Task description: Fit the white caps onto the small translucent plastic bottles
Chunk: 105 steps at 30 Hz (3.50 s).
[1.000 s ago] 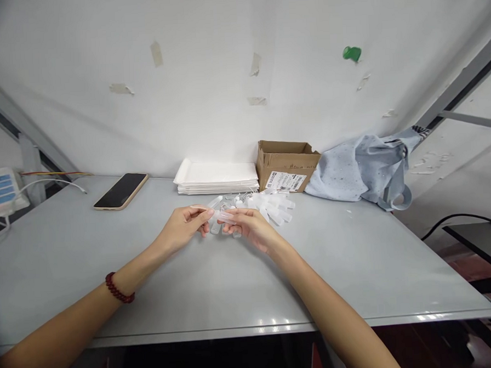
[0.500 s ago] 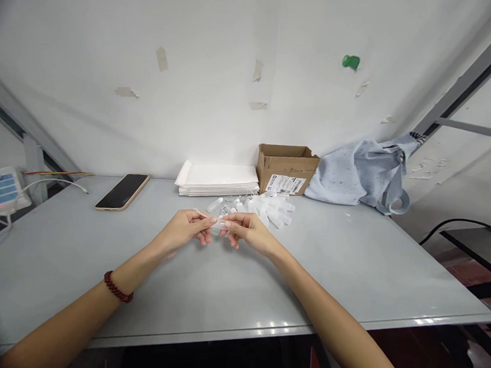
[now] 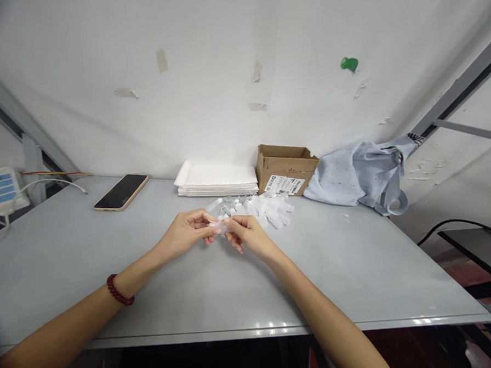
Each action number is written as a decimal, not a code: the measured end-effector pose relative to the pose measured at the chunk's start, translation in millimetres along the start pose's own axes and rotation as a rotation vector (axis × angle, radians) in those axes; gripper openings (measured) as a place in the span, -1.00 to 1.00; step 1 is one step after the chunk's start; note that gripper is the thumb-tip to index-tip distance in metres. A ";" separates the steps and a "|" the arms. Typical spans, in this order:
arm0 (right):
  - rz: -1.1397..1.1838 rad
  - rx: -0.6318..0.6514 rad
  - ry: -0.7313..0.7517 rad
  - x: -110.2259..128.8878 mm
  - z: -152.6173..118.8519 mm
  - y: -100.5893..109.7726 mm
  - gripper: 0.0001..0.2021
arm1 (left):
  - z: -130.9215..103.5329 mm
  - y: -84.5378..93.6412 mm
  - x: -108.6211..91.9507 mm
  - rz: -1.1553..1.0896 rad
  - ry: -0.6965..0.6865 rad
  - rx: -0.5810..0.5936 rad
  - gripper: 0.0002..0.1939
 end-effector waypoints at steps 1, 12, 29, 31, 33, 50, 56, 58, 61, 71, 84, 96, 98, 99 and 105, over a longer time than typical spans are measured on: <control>0.051 -0.003 -0.012 -2.0 0.3 -1.0 -0.63 | -0.3 0.9 -0.4 -0.004 -0.007 -0.010 -0.77; 0.168 -0.087 0.006 -6.5 3.0 1.8 -0.64 | -3.6 11.0 -6.4 0.044 0.033 -0.146 -0.76; 0.226 -0.126 -0.059 -15.3 0.4 0.2 -0.61 | -0.7 7.8 -3.1 -0.056 -0.076 -0.107 -0.84; 0.259 -0.130 -0.068 -15.6 0.1 -0.7 -0.62 | -1.1 7.0 -4.8 -0.035 -0.110 -0.091 -0.86; 0.287 -0.121 -0.064 -14.6 0.3 -1.8 -0.63 | -0.9 7.5 -4.9 -0.030 -0.105 -0.080 -0.82; 0.220 -0.111 0.020 -11.1 1.5 -1.2 -0.65 | 0.0 12.4 -4.6 -0.039 -0.039 -0.092 -0.77; 0.184 -0.106 -0.021 -12.9 0.3 -1.1 -0.60 | -3.8 6.0 -10.3 -0.026 -0.110 -0.059 -0.82; 0.164 -0.116 -0.011 -11.2 0.0 -1.8 -0.61 | -3.7 6.0 -10.4 -0.007 -0.103 -0.061 -0.81; 0.081 -0.136 0.050 -5.2 -0.2 -2.7 -0.65 | -1.7 7.6 -8.9 0.007 -0.071 -0.060 -0.78; 0.298 -0.113 -0.220 -16.2 -5.7 -5.5 -0.55 | -8.0 0.7 -15.9 0.073 -0.218 0.002 -0.85; -0.029 -0.302 0.190 7.3 -0.7 10.5 -0.66 | 3.6 23.2 -7.1 0.043 -0.016 -0.138 -0.56; -0.239 -0.208 0.237 8.7 -5.2 3.5 -0.67 | -0.8 1.7 -1.5 0.086 0.060 0.023 -0.63; -0.272 -0.198 0.240 9.1 -5.9 2.4 -0.66 | 0.1 1.5 1.0 0.060 0.094 0.042 -0.62; -0.279 -0.190 0.239 9.3 -5.9 1.6 -0.66 | -0.2 1.2 0.8 0.065 0.092 0.050 -0.61; -0.021 -0.172 0.106 2.2 -3.6 -0.3 -0.59 | -7.5 -1.9 -10.8 0.263 -0.070 0.051 -0.63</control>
Point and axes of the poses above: each hand's wrist, its own z-axis towards the middle knuckle, its own y-axis out of the back of the hand, x = y × z, the point moved 7 cm from there along z, towards the middle knuckle, and after that the axes turned 12 degrees about y, right-handed, at the moved point
